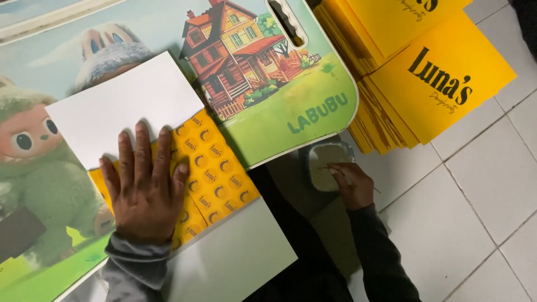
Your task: The person sits on the floor at a small tray table and glues yellow printed paper sheets onto white paper backing. They brush glue from a small container onto the backing, align the printed sheet on top, press and smooth it flat by hand, then set the finished piece aside and start the next one.
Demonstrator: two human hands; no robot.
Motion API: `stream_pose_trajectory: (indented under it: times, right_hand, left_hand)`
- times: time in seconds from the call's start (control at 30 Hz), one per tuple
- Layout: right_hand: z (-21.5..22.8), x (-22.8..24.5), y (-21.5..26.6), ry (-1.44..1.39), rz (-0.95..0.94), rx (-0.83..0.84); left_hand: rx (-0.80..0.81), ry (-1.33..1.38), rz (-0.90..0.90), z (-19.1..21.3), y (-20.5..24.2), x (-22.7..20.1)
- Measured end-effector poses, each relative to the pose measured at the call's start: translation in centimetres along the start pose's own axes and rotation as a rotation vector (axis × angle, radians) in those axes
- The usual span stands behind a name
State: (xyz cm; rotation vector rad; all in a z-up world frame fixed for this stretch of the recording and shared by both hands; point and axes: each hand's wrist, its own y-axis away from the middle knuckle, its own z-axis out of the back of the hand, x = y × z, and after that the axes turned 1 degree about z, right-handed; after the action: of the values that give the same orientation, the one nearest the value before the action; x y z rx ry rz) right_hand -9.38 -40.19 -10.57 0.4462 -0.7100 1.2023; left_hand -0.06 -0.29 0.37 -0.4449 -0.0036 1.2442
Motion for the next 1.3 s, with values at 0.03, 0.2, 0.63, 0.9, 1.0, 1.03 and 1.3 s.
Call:
stream_pose_trajectory:
  times: [0.03, 0.2, 0.63, 0.9, 1.0, 1.03, 1.3]
  right_hand:
    - [-0.3, -0.3, -0.3, -0.002, 0.002, 0.002]
    - [-1.2, -1.5, -0.9, 0.093, 0.068, -0.02]
    - [0.7, -0.3, -0.2, -0.32, -0.268, -0.084]
    - [1.1, 2.0, 0.7, -0.17, -0.321, -0.05]
    - [1.2, 2.3, 0.8, -0.105, -0.41, 0.103]
    - [1.9, 1.5, 0.7, -0.109, -0.388, 0.111]
    - [6.7, 17.1, -4.2, -0.471, 0.115, -0.16]
  left_hand:
    - [0.0, -0.003, 0.002, -0.1, -0.1, 0.0]
    - [-0.025, -0.018, 0.0, -0.2, 0.0, 0.1]
    - [-0.018, 0.011, 0.039, -0.1, 0.0, 0.0]
    - [-0.042, -0.019, 0.046, -1.1, 0.2, 0.7]
    - [-0.108, -0.064, 0.045, -1.6, 0.4, 0.8]
    - [-0.124, -0.076, 0.058, -1.7, 0.3, 0.8]
    - [-0.049, -0.05, 0.095, -0.2, 0.3, 0.5]
